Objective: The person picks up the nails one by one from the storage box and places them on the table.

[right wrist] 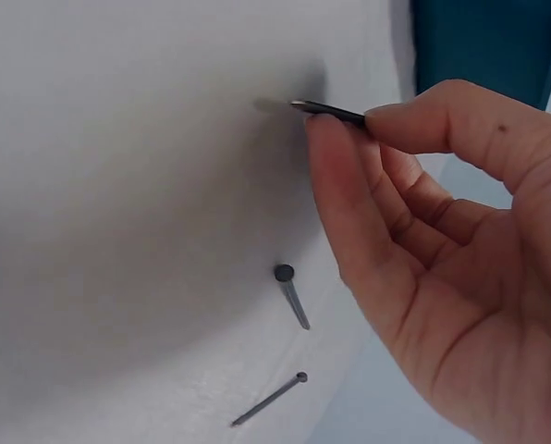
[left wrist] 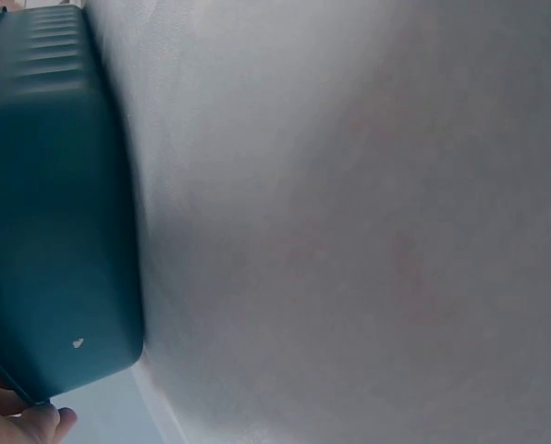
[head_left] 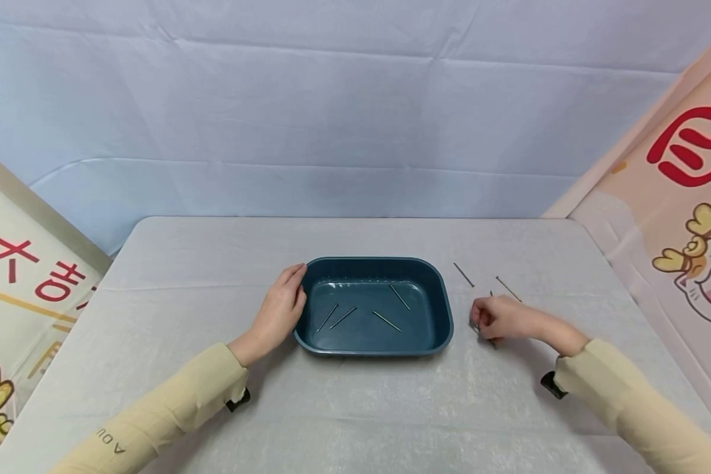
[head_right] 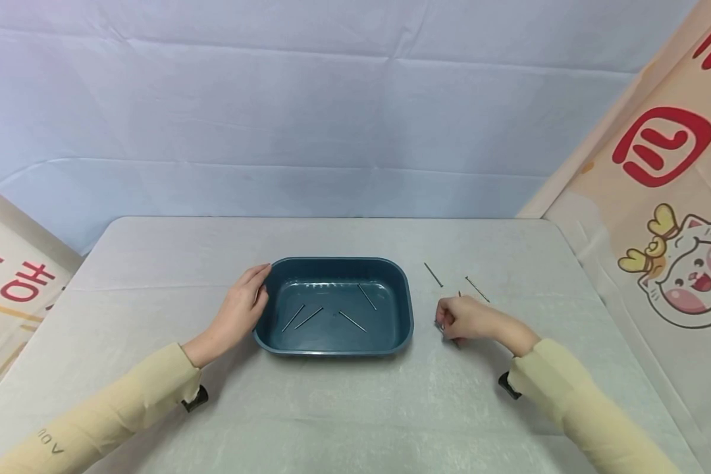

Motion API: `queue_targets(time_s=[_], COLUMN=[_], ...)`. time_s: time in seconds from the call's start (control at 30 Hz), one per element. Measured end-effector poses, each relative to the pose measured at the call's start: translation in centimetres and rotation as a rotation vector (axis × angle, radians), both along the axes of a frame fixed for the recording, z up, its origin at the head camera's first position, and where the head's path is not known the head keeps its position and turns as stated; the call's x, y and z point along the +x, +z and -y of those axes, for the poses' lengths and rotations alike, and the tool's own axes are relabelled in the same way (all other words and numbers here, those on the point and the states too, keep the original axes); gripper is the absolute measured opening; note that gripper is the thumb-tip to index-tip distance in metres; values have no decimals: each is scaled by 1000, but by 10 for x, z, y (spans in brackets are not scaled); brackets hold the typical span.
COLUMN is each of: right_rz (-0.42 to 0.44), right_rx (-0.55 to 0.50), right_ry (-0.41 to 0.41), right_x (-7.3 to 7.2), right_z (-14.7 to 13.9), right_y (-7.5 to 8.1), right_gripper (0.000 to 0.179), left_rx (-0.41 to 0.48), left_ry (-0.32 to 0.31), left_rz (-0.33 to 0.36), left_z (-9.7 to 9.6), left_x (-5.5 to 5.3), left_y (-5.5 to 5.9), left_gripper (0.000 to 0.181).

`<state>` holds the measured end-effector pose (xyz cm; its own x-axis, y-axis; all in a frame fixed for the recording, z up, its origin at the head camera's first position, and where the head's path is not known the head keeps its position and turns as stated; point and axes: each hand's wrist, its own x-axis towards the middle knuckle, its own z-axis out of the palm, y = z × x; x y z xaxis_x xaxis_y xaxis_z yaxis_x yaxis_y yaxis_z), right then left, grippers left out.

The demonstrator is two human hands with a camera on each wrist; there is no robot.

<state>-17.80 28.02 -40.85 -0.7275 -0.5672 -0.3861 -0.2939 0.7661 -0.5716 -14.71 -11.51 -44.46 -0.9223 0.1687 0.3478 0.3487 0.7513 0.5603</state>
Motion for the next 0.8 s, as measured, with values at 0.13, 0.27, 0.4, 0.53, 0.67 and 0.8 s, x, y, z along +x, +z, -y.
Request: queue_targets(time_s=[0.13,0.27,0.4,0.53,0.67,0.8], right_rz=[-11,-19,-33,-49,-81,-162], right_rx=[19,38,59,71,78,82], right_ry=[-13,-24,-33,-31,-10,5], right_x=[1,2,2,2,0,-1], right_z=[0,0,0,0,0,5], right_y=[-3,-5,-6,-5,1,7], right_gripper=[13,13,12,10,4,9], left_rx=[-3,-3,-2,-2,-4,-7], left_ry=[3,4,4,5,8,8], left_rz=[-3,-2,-5,-6,-14,-27], left_z=[0,0,-1,-1,-2,-1], left_x=[0,1,1,1,1,2], left_y=[0,0,1,1,2,2], left_gripper=[41,41,41,41,41,41])
